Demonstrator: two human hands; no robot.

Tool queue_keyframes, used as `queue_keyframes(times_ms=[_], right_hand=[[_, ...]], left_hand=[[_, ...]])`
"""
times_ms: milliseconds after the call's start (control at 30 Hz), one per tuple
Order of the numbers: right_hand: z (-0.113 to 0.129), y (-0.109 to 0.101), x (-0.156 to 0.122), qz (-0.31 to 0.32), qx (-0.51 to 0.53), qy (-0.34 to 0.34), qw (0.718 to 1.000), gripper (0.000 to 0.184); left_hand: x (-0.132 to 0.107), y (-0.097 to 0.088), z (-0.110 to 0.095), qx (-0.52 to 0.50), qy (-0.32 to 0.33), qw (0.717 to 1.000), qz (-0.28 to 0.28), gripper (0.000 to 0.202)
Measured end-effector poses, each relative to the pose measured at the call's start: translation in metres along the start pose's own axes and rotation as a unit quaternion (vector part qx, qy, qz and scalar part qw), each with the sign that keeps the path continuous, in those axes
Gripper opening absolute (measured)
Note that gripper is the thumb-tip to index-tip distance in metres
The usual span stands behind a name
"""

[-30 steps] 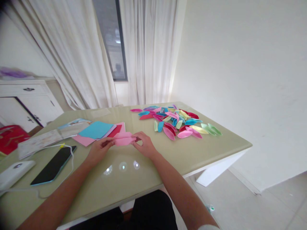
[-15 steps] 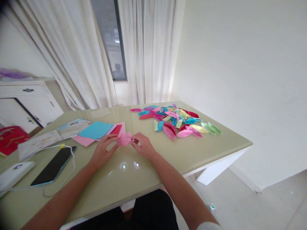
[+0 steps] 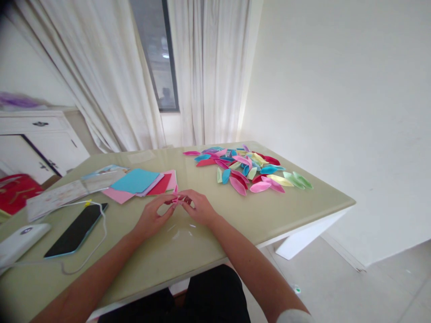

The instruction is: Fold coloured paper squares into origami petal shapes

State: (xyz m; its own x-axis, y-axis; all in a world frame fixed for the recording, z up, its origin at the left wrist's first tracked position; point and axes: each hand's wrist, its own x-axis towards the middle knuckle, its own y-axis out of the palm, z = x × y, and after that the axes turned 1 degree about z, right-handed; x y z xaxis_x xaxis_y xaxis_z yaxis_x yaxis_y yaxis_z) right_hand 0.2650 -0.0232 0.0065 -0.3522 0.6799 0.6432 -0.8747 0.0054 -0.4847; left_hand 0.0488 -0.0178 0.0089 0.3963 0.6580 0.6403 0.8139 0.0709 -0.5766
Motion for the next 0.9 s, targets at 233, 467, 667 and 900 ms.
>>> queue_keyframes(times_ms=[233,467,667,900], right_hand=[[0.004,-0.003,0.000,0.032,-0.013,-0.021,0.999,0.028],[0.011,-0.006,0.001,0.037,-0.021,-0.018,0.999,0.015],[0.013,-0.007,0.001,0.042,-0.044,-0.021,0.998,0.012],[0.008,-0.005,0.000,0.038,-0.061,-0.030,0.997,0.011]], left_hand=[[-0.002,0.000,0.000,0.003,0.025,1.000,0.002,0.020],[-0.002,-0.002,0.000,0.015,0.039,0.999,-0.009,0.025],[-0.003,-0.002,0.001,0.025,0.052,0.998,-0.014,0.026],[-0.003,-0.001,0.003,0.026,0.074,0.997,-0.016,0.030]])
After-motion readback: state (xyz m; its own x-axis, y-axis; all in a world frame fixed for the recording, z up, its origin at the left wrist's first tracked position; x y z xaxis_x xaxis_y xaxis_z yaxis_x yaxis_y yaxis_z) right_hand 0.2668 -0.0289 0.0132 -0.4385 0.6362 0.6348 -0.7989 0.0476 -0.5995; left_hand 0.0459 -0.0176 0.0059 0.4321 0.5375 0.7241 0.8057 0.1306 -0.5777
